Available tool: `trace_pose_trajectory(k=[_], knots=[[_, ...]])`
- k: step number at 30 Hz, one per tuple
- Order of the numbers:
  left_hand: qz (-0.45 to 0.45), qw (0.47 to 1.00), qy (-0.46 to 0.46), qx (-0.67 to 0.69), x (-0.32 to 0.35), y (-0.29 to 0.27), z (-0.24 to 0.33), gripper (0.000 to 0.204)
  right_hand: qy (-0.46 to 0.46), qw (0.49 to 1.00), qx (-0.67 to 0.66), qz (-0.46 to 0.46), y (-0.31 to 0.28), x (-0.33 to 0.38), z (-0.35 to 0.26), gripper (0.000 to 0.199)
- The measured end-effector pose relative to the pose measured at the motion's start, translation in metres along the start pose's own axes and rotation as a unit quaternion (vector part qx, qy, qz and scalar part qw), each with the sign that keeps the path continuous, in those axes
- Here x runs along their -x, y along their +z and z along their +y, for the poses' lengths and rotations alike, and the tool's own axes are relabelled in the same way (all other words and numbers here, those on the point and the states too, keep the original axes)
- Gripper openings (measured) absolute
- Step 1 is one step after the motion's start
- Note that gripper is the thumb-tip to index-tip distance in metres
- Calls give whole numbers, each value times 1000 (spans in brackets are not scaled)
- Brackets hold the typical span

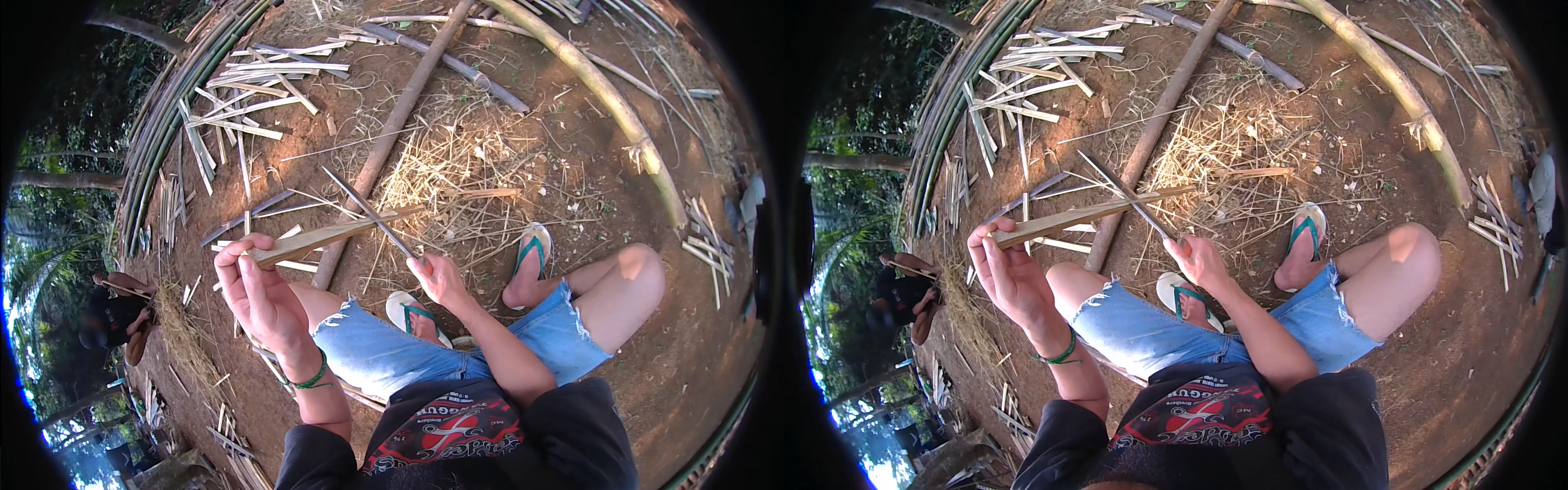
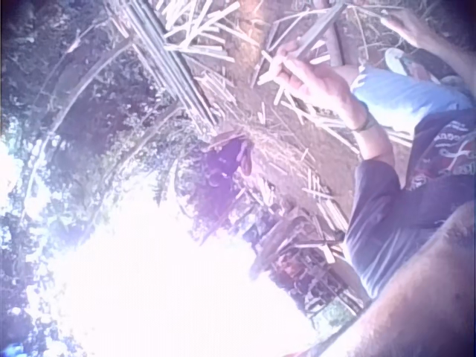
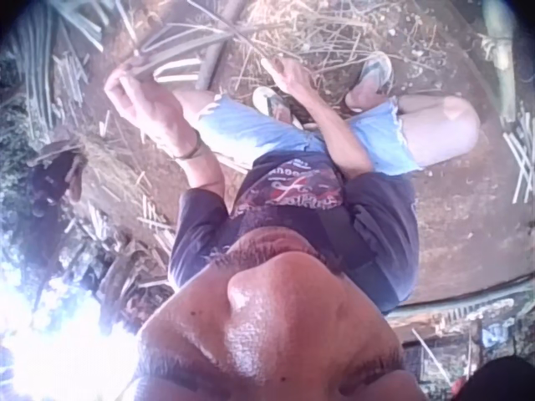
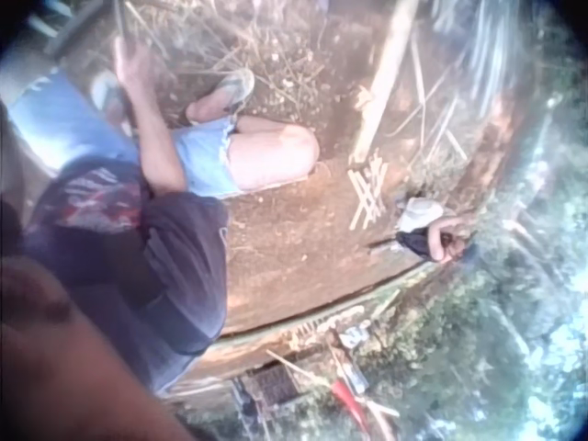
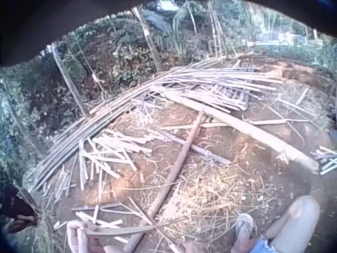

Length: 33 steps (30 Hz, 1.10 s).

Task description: The person sits on the ground and uses a machete to shave thin strips from bamboo pieces. They repeatedly hold the bamboo, shave it, and inspect the result, producing a pile of shavings.

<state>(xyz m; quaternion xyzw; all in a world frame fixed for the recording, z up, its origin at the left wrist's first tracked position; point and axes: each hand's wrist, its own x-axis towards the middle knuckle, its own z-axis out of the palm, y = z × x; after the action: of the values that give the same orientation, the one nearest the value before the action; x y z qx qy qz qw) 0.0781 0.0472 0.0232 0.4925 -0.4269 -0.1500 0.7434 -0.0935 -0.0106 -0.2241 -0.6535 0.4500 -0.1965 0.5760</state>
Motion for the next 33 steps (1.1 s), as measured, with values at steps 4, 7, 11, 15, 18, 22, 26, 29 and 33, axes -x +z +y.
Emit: trace_pose_trajectory(k=[4, 7, 11, 15, 18, 22, 26, 29, 33], knots=[[-12, 1000, -8, 4, -1, 7, 1, 18, 201, 979, 35, 11, 1, -13, 82, 85], [-34, 999, 13, -40, 5, 13, 4, 18, 212, 977, -4, 7, -2, -15, 97, 89], [-10, 1000, 13, -15, 2, 13, 0, 19, 187, 982, 2, 8, 6, -6, 50, 83], [-9, 1000, 11, -18, -2, 7, -5, 20, 50, 998, -17, -17, -7, -4, 3, 79], [-2, 1000, 11, -17, -8, 10, -5, 20, 48, 998, 22, 27, 2, -6, 38, 78], [-2, 1000, 1, -19, -14, 5, -2, 20, 288, 952, 105, 2, -9, -8, 111, 81], [9, 1000, 4, -13, -17, 9, -4, 18, 290, 956, 42, -19, 4, -10, 103, 85], [8, 1000, 10, -11, -19, 5, -7, 21, 192, 980, 45, -12, 8, -7, 54, 81], [11, 1000, 6, -12, -22, 4, -10, 20, 125, 989, 75, 13, -1, -14, 48, 74]])
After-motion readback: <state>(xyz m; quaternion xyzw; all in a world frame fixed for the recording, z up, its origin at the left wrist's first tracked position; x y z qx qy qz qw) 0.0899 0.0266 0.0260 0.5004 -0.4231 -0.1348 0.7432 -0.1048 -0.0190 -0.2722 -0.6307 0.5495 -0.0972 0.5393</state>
